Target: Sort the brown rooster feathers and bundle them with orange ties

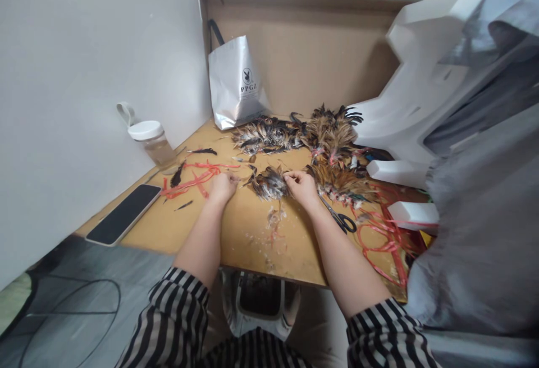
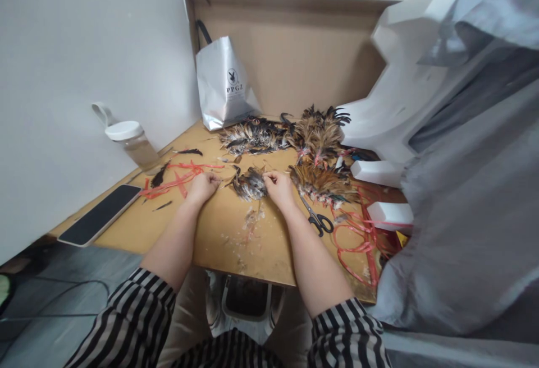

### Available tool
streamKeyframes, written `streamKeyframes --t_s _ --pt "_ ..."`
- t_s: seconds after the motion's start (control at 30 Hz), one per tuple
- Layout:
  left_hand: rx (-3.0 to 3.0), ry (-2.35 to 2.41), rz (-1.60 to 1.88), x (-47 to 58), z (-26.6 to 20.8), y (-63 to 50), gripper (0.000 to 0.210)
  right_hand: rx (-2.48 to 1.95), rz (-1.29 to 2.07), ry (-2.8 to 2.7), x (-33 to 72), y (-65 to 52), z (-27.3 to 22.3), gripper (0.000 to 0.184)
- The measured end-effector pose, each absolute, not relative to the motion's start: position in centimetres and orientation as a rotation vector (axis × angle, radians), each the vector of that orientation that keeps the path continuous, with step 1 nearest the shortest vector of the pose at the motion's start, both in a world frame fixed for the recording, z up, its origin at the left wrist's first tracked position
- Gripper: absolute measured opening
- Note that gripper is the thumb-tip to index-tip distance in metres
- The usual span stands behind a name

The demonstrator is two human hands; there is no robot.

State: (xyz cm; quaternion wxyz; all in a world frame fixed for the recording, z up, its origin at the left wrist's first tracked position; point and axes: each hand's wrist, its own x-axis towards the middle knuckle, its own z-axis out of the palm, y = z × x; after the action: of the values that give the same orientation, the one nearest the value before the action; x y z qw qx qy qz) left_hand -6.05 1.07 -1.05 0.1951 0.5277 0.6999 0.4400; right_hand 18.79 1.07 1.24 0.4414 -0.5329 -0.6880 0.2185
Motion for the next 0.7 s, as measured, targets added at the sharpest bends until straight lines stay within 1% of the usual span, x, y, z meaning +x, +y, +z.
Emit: streamKeyframes --t_s 0.03,0.1,0.13,0.2,0.3,0.37,0.47,0.53,0.6,0.7 --pt "1.515 2.060 1.171 -6.0 -0.9 1.0 0.002 -1.318 0.544 -1.707 18.8 1.0 1.2 0.029" --pt "1.585 2.265 1.007 -6.0 -0.6 1.0 0.010 -1.305 0.549 -1.700 18.7 1.0 1.2 0.028" --pt "1.588 2.316 0.986 -6.0 -0.4 0.9 0.014 -1.300 0.550 -1.693 18.7 1.0 1.2 0.028" --pt "1.626 2.284 0.996 -5.9 0.0 0.6 0.022 -1.295 0.549 -1.677 18.7 1.1 1.1 0.027" --pt "1.783 2.058 0.919 -5.6 0.3 0.1 0.032 -1.290 0.543 -1.674 18.8 1.2 1.0 0.027" --pt "1.848 1.975 0.793 -5.5 0.3 0.0 0.031 -1.292 0.542 -1.676 18.9 1.2 1.0 0.026" --pt "1.832 2.033 0.679 -5.4 0.1 0.1 0.020 -1.299 0.538 -1.675 19.0 1.2 1.1 0.026" --pt "1.756 2.160 0.707 -5.6 -0.1 0.5 0.018 -1.295 0.532 -1.673 18.9 1.1 1.1 0.025" --pt "1.679 2.279 0.814 -5.7 -0.3 0.7 0.019 -1.282 0.536 -1.677 18.7 1.0 1.2 0.024" --pt "1.685 2.307 1.137 -5.5 -0.4 0.9 0.023 -1.253 0.559 -1.711 18.2 0.7 1.0 0.024"
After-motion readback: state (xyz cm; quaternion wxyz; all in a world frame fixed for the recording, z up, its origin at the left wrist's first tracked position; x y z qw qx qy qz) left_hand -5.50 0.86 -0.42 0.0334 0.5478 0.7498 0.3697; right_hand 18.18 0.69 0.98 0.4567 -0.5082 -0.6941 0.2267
